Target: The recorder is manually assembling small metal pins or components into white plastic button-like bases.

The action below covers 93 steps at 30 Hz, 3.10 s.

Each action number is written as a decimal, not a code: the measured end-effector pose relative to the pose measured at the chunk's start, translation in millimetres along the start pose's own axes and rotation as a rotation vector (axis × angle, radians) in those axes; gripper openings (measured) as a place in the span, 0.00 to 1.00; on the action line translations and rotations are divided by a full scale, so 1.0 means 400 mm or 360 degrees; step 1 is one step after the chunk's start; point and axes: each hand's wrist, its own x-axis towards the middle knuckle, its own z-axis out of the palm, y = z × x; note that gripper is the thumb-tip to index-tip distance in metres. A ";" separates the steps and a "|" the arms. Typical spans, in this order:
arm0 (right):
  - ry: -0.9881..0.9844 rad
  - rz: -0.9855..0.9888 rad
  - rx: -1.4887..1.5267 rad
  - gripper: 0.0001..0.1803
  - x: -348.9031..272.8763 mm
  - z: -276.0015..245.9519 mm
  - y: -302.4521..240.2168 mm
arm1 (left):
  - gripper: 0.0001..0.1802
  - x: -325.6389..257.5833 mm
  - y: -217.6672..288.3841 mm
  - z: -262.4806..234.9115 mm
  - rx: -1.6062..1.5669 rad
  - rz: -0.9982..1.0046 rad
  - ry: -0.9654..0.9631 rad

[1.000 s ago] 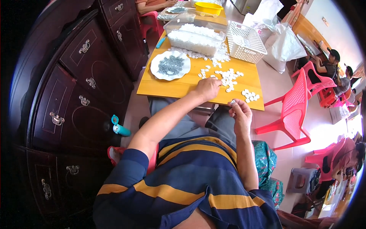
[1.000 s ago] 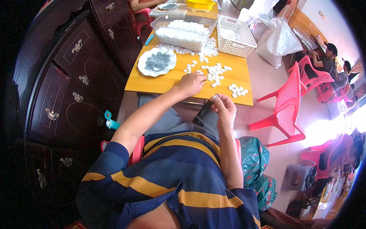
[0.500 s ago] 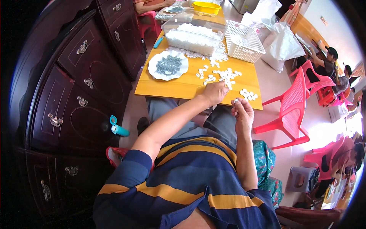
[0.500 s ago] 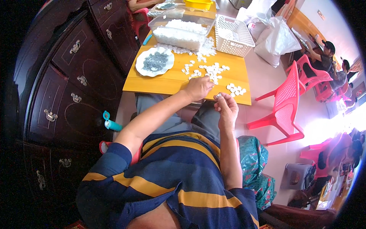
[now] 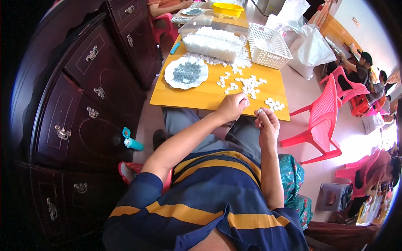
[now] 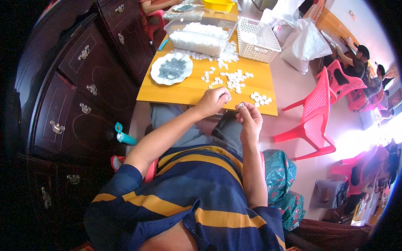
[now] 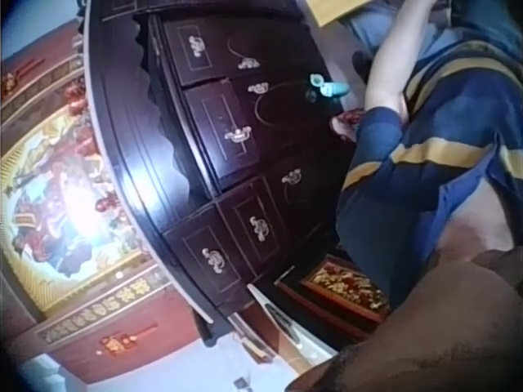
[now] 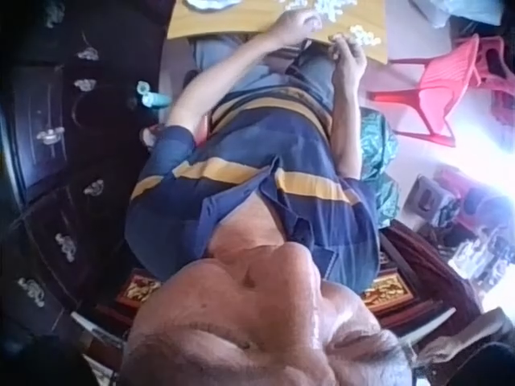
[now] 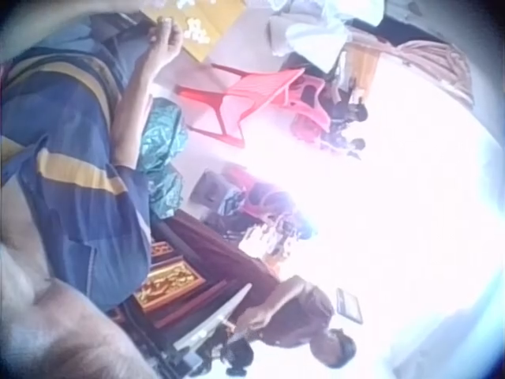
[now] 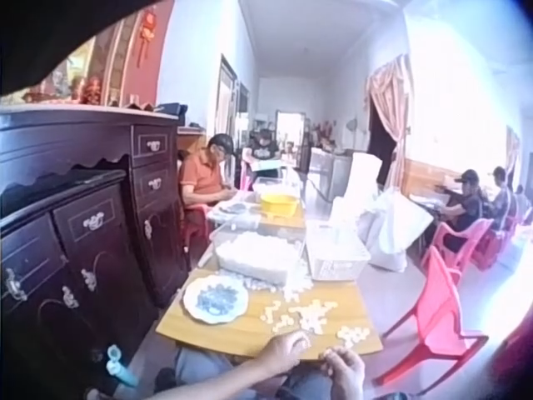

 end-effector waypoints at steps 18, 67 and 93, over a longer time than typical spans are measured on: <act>-0.0037 0.0051 -0.0008 0.08 -0.019 0.029 0.007 | 0.12 -0.094 0.061 -0.044 -0.1018 -0.0480 -0.0230; -0.0170 -0.0110 -0.0340 0.07 -0.048 0.063 -0.018 | 0.11 -0.086 0.093 -0.100 -0.0868 -0.0114 -0.0194; -0.0289 0.0195 -0.0359 0.09 -0.048 0.055 0.000 | 0.07 -0.083 0.078 -0.107 -0.0472 0.0256 -0.0208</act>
